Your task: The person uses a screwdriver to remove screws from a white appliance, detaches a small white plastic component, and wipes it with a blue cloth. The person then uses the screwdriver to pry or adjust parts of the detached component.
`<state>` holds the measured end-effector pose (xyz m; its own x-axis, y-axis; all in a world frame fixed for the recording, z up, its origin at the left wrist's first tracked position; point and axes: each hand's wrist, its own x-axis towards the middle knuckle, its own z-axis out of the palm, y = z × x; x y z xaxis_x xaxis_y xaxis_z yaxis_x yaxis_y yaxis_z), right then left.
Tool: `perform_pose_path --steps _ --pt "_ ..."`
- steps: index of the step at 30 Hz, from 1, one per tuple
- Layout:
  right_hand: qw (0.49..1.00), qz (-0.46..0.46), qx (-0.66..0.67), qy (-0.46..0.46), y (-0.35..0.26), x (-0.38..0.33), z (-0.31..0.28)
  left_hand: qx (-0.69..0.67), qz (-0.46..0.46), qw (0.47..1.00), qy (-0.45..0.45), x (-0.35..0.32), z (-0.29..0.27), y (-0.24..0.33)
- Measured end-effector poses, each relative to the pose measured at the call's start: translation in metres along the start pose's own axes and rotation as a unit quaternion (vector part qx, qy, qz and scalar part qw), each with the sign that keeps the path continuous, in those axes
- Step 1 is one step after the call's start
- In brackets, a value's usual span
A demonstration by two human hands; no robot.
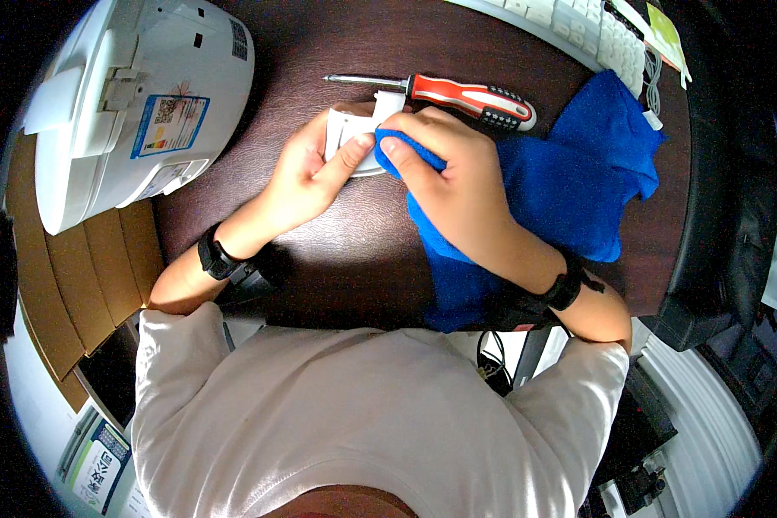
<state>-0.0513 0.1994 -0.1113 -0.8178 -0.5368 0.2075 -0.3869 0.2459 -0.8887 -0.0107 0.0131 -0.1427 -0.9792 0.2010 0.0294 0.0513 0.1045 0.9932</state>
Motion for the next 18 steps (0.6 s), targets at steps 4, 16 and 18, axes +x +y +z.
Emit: perform_pose_path --steps 4,16,18 --pt "0.997 0.038 0.069 -0.015 -0.005 0.0 0.0 0.01 0.069 0.997 0.02 -0.005 -0.005 -0.001" --pt "0.978 0.129 0.164 0.018 -0.005 -0.003 -0.006 -0.16 -0.034 0.986 -0.017 -0.008 -0.012 0.004" --pt "0.989 0.083 0.117 0.027 -0.005 -0.003 -0.006 -0.173 -0.043 0.984 -0.022 -0.008 -0.013 0.005"
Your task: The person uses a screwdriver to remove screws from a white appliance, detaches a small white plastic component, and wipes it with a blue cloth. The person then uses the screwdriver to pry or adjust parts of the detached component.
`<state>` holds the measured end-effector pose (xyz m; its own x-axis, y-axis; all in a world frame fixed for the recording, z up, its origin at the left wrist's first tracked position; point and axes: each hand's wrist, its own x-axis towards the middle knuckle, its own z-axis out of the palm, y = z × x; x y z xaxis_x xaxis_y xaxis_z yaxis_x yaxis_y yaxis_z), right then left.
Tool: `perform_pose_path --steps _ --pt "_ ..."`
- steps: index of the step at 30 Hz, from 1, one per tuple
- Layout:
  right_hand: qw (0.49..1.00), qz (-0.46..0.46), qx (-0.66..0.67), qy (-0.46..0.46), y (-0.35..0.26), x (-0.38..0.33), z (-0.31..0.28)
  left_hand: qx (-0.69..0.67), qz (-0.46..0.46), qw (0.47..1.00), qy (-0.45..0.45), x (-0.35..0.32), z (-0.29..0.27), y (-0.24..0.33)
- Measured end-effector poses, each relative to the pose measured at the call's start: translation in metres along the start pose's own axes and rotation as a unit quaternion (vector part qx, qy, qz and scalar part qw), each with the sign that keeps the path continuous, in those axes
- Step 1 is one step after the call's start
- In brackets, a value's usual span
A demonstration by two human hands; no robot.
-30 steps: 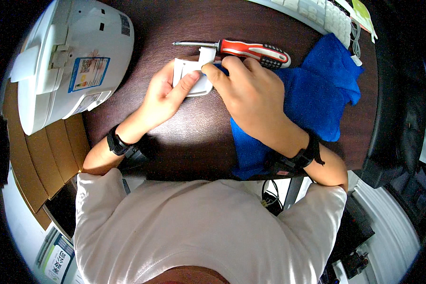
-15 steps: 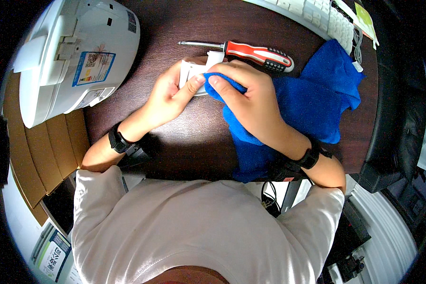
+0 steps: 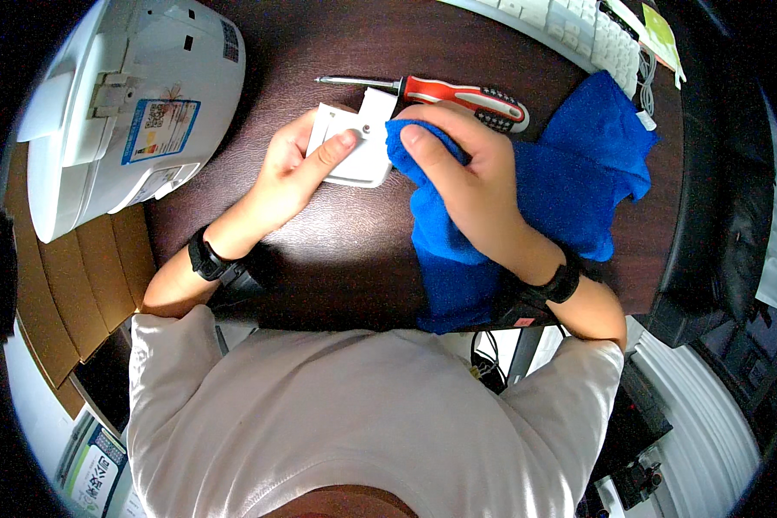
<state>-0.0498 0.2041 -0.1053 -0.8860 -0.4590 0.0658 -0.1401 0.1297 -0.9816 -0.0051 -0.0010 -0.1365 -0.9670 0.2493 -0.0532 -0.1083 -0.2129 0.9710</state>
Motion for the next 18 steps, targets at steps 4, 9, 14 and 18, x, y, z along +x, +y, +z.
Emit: perform_pose_path --steps 4,9,14,18 --pt "0.984 -0.137 -0.11 0.001 0.0019 0.0018 0.0018 -0.017 -0.007 1.0 -0.003 0.0003 -0.0006 -0.0006" --pt "0.955 -0.218 -0.198 0.016 0.0042 0.0021 0.0048 -0.03 -0.017 0.999 0.0 -0.0002 -0.0005 0.0008" --pt "0.901 -0.285 -0.326 -0.001 0.0051 0.0039 0.0064 -0.02 -0.025 0.999 0.004 -0.0008 0.0003 0.0029" --pt "0.83 -0.341 -0.442 0.007 0.004 0.0053 0.0059 0.026 -0.023 0.999 0.013 0.0001 0.0016 0.002"
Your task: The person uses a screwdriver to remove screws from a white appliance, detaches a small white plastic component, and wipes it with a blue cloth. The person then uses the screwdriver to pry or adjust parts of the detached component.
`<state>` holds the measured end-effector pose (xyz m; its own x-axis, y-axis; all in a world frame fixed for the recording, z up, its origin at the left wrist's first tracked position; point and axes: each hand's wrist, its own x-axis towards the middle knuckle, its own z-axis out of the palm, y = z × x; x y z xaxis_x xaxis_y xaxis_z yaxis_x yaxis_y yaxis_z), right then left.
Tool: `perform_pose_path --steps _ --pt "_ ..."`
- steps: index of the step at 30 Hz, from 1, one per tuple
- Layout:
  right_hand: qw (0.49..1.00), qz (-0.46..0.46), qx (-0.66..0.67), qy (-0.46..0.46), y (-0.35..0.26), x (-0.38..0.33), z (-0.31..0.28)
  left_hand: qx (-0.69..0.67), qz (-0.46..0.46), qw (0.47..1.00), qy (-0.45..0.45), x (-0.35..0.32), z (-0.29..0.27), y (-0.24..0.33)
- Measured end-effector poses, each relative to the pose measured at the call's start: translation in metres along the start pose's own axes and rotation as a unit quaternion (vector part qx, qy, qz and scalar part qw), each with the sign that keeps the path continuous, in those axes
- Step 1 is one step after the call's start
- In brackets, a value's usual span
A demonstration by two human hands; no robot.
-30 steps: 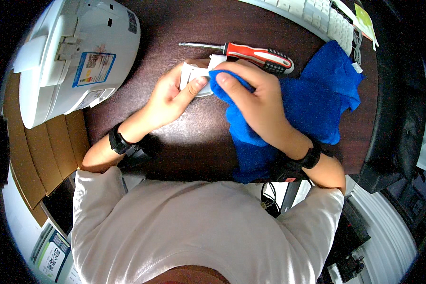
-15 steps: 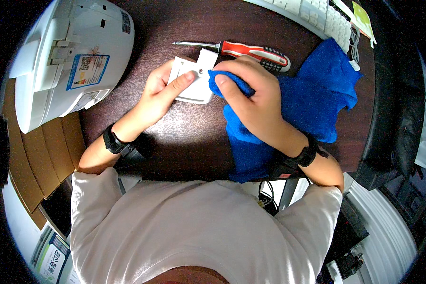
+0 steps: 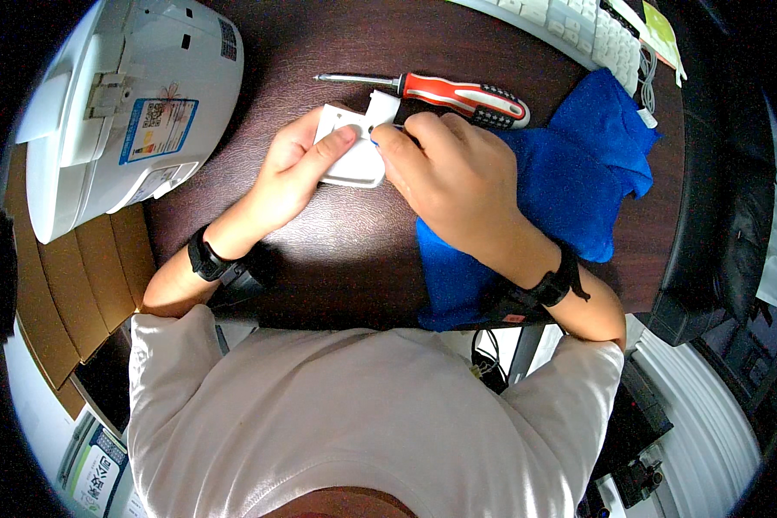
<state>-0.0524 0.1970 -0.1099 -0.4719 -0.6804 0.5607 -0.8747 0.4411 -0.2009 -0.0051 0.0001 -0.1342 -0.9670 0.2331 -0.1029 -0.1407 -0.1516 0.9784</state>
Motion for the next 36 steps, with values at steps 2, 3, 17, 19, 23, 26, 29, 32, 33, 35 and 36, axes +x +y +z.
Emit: perform_pose_path --steps 2,3,17,19,23,26,29,32,33,35,36 --pt "0.999 -0.013 -0.037 -0.012 -0.001 0.0 -0.002 0.026 0.006 1.0 0.002 -0.001 -0.001 0.0" --pt "0.999 -0.014 -0.046 -0.023 0.0 0.0 -0.003 0.041 0.012 0.999 0.0 -0.001 -0.001 0.0" --pt "0.955 0.18 0.235 -0.018 -0.017 -0.001 0.004 0.131 0.083 0.988 0.023 -0.004 0.003 -0.004" --pt "0.922 0.236 0.306 -0.034 -0.017 0.0 0.001 0.13 0.089 0.987 0.026 -0.004 0.004 -0.004" --pt "0.834 0.331 0.44 -0.033 -0.015 0.002 -0.004 0.107 0.073 0.991 0.017 -0.004 0.003 -0.002" --pt "0.872 0.308 0.379 0.02 -0.01 0.003 -0.008 -0.023 0.013 0.999 0.027 -0.004 0.002 -0.001" --pt "0.925 0.236 0.294 0.045 -0.006 0.002 -0.008 -0.079 0.017 0.997 -0.005 -0.003 0.0 0.0" --pt "0.943 0.198 0.264 0.03 -0.006 0.001 -0.001 -0.048 0.004 0.999 0.01 -0.004 0.001 0.001" --pt "0.949 0.176 0.258 0.033 -0.006 0.0 0.001 -0.034 -0.01 0.999 0.019 -0.003 0.002 0.001" --pt "0.965 0.14 0.22 0.031 -0.005 0.001 0.003 -0.031 -0.01 0.999 0.02 -0.005 0.002 0.001" --pt "0.971 0.121 0.204 0.027 -0.004 0.0 0.003 -0.035 -0.011 0.999 0.021 -0.004 0.002 0.001"
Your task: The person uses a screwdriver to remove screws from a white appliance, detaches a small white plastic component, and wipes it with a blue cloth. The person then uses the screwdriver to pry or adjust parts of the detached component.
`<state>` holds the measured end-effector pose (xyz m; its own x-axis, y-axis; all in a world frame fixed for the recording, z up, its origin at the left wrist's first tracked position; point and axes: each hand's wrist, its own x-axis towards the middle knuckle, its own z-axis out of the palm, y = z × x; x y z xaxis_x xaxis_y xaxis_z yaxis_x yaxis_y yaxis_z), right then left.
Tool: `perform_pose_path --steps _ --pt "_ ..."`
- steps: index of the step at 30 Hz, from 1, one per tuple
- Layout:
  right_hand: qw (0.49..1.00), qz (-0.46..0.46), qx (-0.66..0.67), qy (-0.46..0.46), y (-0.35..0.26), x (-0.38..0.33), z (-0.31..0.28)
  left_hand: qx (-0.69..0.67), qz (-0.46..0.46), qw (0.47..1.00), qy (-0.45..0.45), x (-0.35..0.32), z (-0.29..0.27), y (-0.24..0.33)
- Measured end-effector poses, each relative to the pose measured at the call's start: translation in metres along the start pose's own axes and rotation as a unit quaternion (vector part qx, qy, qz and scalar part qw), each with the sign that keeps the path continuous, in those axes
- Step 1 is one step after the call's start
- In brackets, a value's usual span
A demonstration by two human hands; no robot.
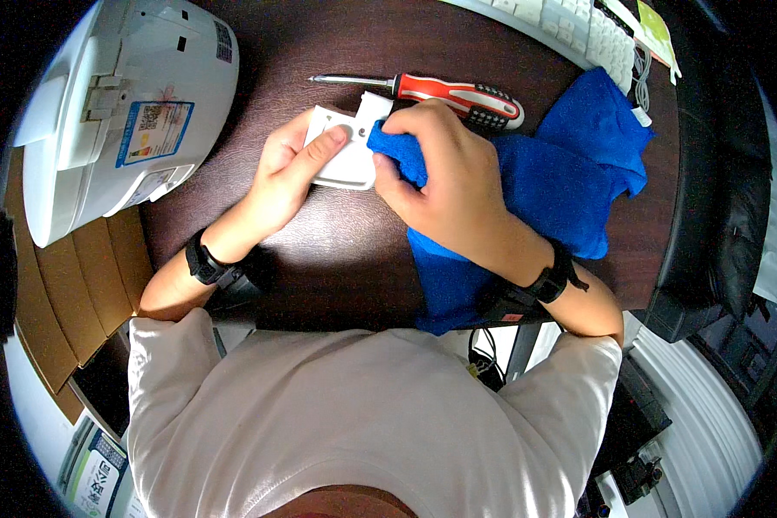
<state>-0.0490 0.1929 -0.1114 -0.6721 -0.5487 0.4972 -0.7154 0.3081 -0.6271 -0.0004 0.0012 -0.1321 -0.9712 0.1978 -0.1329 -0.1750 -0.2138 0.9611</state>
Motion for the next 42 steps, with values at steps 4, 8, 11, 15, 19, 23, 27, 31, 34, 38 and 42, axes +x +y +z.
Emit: perform_pose_path --steps 4,8,11,15,19,23,27,31,34,38,42 --pt "0.996 -0.035 -0.076 -0.037 0.001 0.0 -0.003 -0.012 0.006 1.0 -0.014 0.002 -0.001 0.0" --pt "0.997 -0.046 -0.066 0.019 0.005 -0.001 -0.001 0.028 0.009 0.999 -0.035 0.002 -0.001 -0.002" --pt "0.991 -0.069 -0.111 0.006 0.007 -0.001 0.0 0.038 0.009 0.999 -0.026 0.003 0.002 -0.003" --pt "0.978 -0.101 -0.181 -0.028 0.004 0.001 -0.003 0.044 0.02 0.999 -0.004 0.004 0.001 -0.004" --pt "0.966 -0.117 -0.224 -0.055 -0.003 0.003 -0.001 0.025 0.021 0.999 0.009 -0.001 -0.004 -0.002" --pt "0.974 -0.114 -0.194 -0.036 -0.004 0.002 0.007 0.07 0.045 0.996 0.015 -0.005 -0.005 -0.001" --pt "0.981 -0.095 -0.168 -0.02 0.007 0.001 -0.001 0.059 0.044 0.997 0.005 0.004 0.005 -0.005" --pt "0.991 -0.069 -0.114 -0.019 0.013 0.002 -0.007 0.081 0.066 0.994 -0.013 0.009 0.008 -0.005" --pt "0.996 -0.034 -0.084 -0.006 0.012 0.003 -0.002 0.084 0.067 0.994 -0.012 0.008 0.007 -0.005" --pt "0.998 0.018 -0.055 0.02 0.01 0.003 0.001 0.089 0.072 0.993 -0.014 0.009 0.007 -0.006" --pt "0.998 0.024 -0.062 0.003 0.011 0.0 -0.002 0.114 0.087 0.99 -0.014 0.01 0.007 -0.006"
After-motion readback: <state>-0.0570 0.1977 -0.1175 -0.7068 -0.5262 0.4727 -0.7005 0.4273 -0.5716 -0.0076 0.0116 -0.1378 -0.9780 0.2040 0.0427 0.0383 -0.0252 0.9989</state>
